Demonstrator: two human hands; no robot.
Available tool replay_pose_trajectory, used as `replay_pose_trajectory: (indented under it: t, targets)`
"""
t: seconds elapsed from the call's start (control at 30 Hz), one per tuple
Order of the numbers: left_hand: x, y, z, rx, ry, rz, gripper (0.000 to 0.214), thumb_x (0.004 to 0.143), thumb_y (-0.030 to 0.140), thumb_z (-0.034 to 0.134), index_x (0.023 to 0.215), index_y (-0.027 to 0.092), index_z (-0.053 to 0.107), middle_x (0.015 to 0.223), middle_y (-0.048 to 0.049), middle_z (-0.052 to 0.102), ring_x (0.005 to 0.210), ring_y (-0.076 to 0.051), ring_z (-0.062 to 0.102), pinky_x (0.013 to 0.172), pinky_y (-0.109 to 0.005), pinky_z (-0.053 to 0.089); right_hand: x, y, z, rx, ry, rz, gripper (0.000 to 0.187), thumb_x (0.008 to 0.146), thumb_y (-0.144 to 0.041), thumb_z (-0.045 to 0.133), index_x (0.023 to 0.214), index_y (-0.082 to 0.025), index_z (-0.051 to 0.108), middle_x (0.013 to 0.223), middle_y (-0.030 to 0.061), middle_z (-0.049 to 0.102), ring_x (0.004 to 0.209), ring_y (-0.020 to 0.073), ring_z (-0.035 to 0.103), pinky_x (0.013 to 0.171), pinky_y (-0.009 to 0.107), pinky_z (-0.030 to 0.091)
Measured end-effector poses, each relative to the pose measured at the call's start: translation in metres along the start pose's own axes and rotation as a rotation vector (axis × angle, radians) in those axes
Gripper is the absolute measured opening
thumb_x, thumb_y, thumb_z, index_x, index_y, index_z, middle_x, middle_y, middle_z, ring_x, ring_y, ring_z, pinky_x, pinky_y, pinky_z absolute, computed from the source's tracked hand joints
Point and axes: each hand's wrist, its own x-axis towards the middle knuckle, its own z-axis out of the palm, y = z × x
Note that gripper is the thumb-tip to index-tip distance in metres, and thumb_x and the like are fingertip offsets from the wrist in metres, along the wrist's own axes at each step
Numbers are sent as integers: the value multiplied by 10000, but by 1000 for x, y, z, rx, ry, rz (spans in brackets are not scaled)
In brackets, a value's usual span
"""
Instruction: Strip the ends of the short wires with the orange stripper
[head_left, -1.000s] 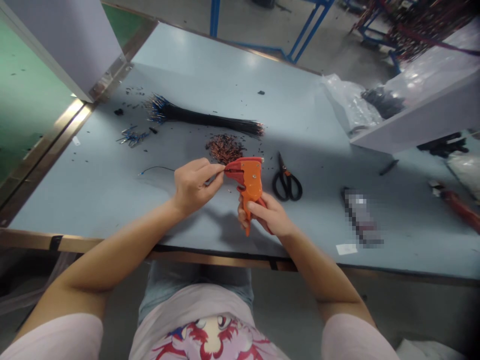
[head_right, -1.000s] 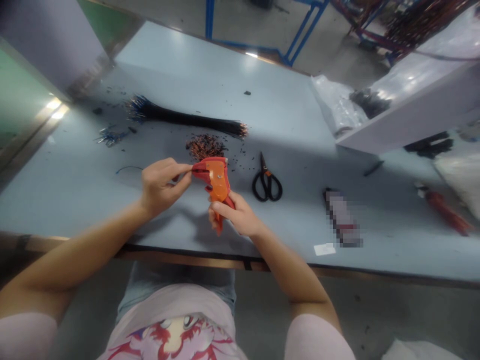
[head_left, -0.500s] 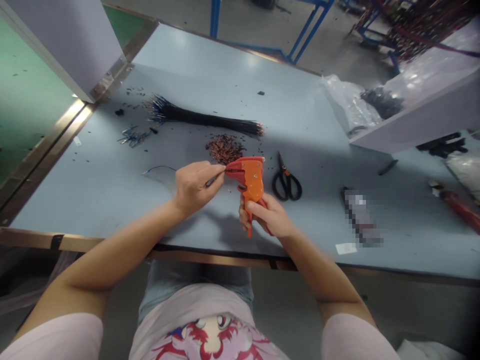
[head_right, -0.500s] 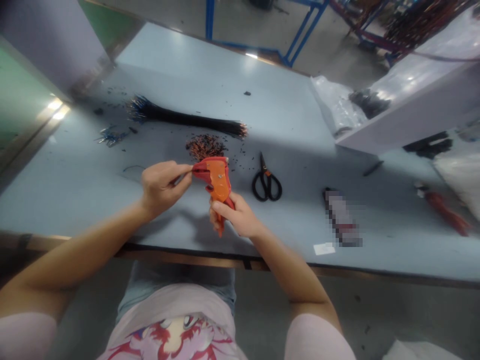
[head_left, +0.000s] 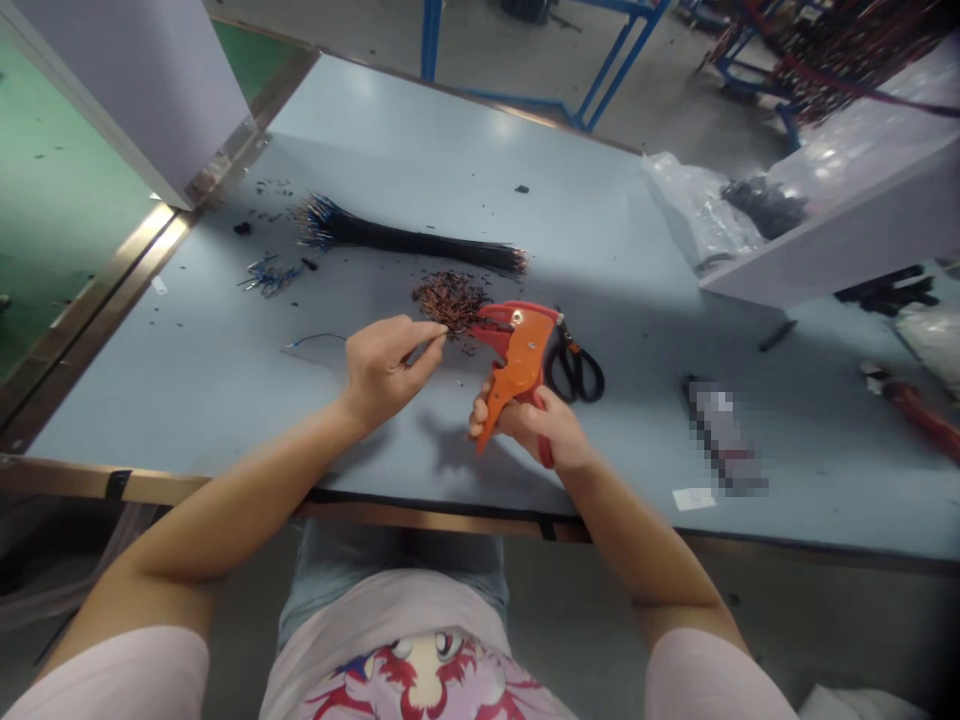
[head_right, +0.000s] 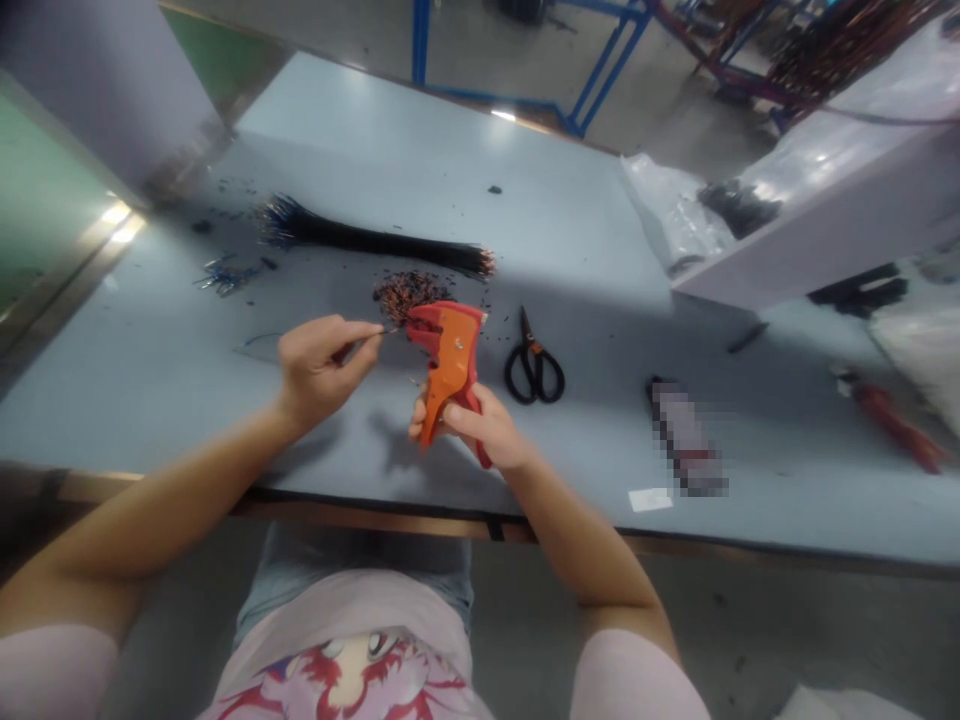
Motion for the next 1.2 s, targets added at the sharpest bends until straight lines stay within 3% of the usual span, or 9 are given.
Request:
replay_pose_trajectory:
  t: [0.2, 0.67, 0.87, 1.2]
  targets:
    - [0, -2, -1, -30, 39, -2, 82, 834, 218, 598, 833, 202, 678, 525, 42, 471, 503, -85, 423, 545, -232, 360, -1, -5, -6, 90, 10, 0, 474, 746, -465, 716, 1087, -198, 522, 902, 58, 594, 797, 215, 639, 760, 471, 550]
    - [-4, 0, 2, -53, 62, 40, 59, 800, 152, 593, 828, 198, 618, 609, 30, 585, 577, -92, 522, 607, -230, 426, -4, -3, 2, 55, -115, 38, 437, 785, -370, 717, 1106, -147, 524, 1024, 111, 602, 823, 213, 650, 708, 414, 562]
    - [-4, 0, 3, -70, 41, 55, 71, 786, 122, 613, 820, 184, 619, 609, 36, 584, 576, -83, 508, 609, -221, 412, -4, -2, 5, 59, -101, 46, 423, 778, -351, 732, 1081, -139, 527, 929, 72, 599, 787, 193, 648, 693, 396, 572]
    - [-5, 2, 4, -51, -7, 64, 50, 820, 152, 584, 824, 186, 620, 606, 36, 581, 560, -82, 493, 586, -224, 385, -3, -2, 5, 55, -109, 56, 405, 795, -332, 721, 1080, -117, 530, 908, 83, 612, 761, 178, 635, 655, 364, 569]
